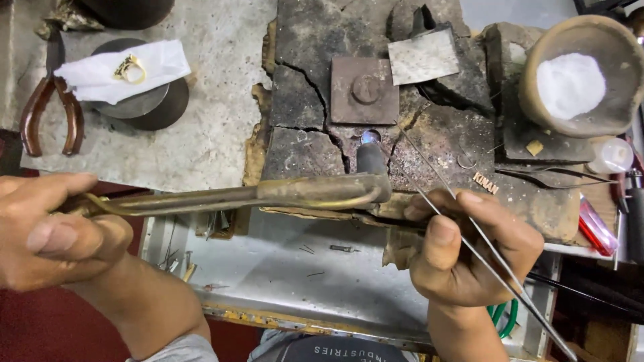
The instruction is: Soldering a metal ring component using a gas torch and tweezers on a soldering block.
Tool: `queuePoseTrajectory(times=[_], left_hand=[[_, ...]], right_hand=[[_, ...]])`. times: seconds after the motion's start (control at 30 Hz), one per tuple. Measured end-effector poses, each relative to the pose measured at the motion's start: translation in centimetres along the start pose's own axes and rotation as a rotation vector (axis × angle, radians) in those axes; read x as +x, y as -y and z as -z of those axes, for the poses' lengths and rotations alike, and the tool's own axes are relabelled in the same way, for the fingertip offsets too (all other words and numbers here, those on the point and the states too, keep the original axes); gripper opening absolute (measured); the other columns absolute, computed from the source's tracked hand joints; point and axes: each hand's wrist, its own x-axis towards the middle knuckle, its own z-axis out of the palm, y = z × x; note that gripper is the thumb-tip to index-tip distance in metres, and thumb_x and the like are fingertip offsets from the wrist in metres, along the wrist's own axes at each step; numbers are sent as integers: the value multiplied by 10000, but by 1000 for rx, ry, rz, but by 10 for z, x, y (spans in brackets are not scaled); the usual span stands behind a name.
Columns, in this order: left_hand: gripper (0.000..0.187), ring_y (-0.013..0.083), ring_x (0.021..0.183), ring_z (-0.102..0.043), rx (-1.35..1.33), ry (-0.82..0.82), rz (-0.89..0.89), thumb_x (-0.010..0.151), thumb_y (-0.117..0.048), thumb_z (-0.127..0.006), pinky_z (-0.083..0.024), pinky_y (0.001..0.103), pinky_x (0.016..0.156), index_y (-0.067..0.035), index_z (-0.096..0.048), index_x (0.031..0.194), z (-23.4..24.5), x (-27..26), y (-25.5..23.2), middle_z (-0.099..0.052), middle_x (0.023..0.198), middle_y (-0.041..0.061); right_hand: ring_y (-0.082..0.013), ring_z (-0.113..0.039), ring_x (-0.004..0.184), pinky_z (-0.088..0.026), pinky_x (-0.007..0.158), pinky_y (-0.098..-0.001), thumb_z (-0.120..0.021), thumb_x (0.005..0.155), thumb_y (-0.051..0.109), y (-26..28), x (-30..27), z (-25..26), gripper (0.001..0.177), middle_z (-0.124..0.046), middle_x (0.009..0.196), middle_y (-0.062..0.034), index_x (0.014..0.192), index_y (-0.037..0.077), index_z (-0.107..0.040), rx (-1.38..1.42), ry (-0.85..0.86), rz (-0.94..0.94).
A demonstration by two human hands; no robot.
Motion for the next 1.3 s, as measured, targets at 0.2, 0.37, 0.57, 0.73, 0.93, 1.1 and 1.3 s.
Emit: queuePoseTrajectory(times=[0.2,0.37,0.57,0.73,0.93,1.1,1.3], left_hand=[[680,425,620,-571,-56,-45,-39,1205,-201,-295,-478,508,624,179,-660,775,-6,-2,3,-634,684,271],[683,459,629,-573,-63,-54,-14,1190,-191,-307,-489,536,645,205,-661,760,-8,-2,1,-610,680,295],[734,482,645,-606,-65,-36,5,1188,-207,-300,-496,541,656,237,-699,760,-7,-7,5,-620,673,319],[708,519,603,-595,-112,-110,-85,1171,-195,-353,-500,601,621,263,-667,731,-7,-10,15,-608,646,356],[675,445,630,-632,56,-79,31,1224,-236,-359,-526,523,628,186,-640,779,4,-21,12,-696,744,310],[681,466,695,-621,-19,-62,94,1206,-239,-344,-484,531,656,223,-660,819,2,-25,17,-667,780,343],[689,492,655,-620,-43,-62,-6,1196,-201,-350,-495,553,640,227,-666,759,0,-11,10,-651,712,343]], right_hand=[[-309,-721,652,-581,656,-345,-586,1057,124,-6,-4,1,264,-591,969,-251,1180,-75,-464,-57,-3,24],[-300,-691,616,-562,621,-331,-573,1062,130,-3,0,-3,254,-596,858,-261,1170,-57,-439,-8,0,-16],[-285,-690,611,-543,647,-314,-583,1062,138,-4,-1,-4,255,-618,821,-260,1178,-44,-447,-17,-11,-26],[-278,-689,613,-534,659,-305,-583,1068,159,-4,-1,-5,263,-638,811,-263,1190,-32,-449,-10,-13,-29],[-304,-707,639,-559,666,-331,-590,1067,150,-6,-2,-3,267,-615,869,-256,1182,-52,-457,-45,-21,-10],[-303,-703,632,-544,633,-319,-587,1069,163,-4,-1,-4,269,-617,859,-257,1178,-41,-451,-44,-20,-31],[-314,-709,647,-561,605,-323,-595,1062,143,-3,-2,-4,265,-594,999,-274,1169,-57,-457,-26,-28,-41]])
